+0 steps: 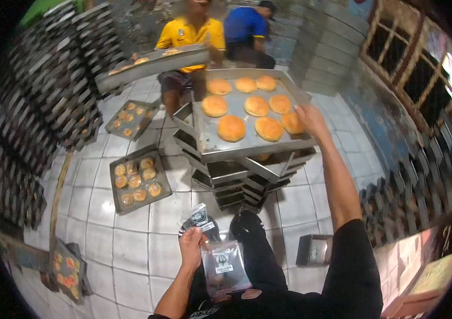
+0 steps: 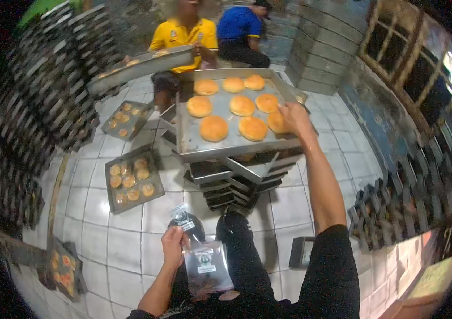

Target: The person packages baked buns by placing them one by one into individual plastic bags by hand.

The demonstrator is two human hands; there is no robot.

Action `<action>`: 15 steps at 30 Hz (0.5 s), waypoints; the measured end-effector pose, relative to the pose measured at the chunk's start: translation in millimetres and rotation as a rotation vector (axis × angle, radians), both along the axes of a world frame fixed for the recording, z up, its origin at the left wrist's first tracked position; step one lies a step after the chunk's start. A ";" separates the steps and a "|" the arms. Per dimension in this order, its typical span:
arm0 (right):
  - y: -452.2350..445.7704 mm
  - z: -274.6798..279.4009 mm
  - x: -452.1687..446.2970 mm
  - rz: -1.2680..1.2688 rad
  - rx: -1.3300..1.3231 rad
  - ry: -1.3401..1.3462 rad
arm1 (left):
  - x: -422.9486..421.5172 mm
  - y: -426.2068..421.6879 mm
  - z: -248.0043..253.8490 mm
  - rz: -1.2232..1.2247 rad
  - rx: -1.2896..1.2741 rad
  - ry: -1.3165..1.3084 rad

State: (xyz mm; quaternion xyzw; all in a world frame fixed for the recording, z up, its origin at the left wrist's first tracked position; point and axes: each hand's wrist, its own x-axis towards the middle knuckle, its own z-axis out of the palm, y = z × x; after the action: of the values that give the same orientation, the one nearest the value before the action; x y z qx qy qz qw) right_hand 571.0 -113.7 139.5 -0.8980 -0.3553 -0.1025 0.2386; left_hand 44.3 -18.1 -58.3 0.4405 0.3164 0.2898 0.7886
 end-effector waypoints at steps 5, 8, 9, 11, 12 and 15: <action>18.8 5.8 -2.5 -0.026 -0.082 0.107 | 1.6 -1.9 3.6 0.096 -0.033 -0.024; 17.7 2.8 -29.1 0.164 0.055 0.322 | -3.0 1.4 13.1 0.038 0.077 0.012; 9.1 -8.5 -33.1 0.278 0.189 0.409 | -3.5 5.1 -6.4 0.013 0.045 0.007; -4.4 7.1 -50.8 0.230 0.229 0.364 | 2.6 10.2 21.7 0.038 -0.256 -0.025; -6.3 21.3 -64.1 0.213 0.266 0.293 | 7.1 14.6 28.1 0.059 -0.275 -0.070; -14.8 52.9 -161.2 0.413 0.698 0.511 | 17.3 32.0 57.2 0.178 -0.445 -0.110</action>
State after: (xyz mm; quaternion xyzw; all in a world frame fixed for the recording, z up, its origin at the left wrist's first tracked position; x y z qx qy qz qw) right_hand 409.8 -128.5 192.3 -0.6713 -0.4006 0.0582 0.6209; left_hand 61.7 13.9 -1.1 0.2097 0.3666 0.3048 0.8536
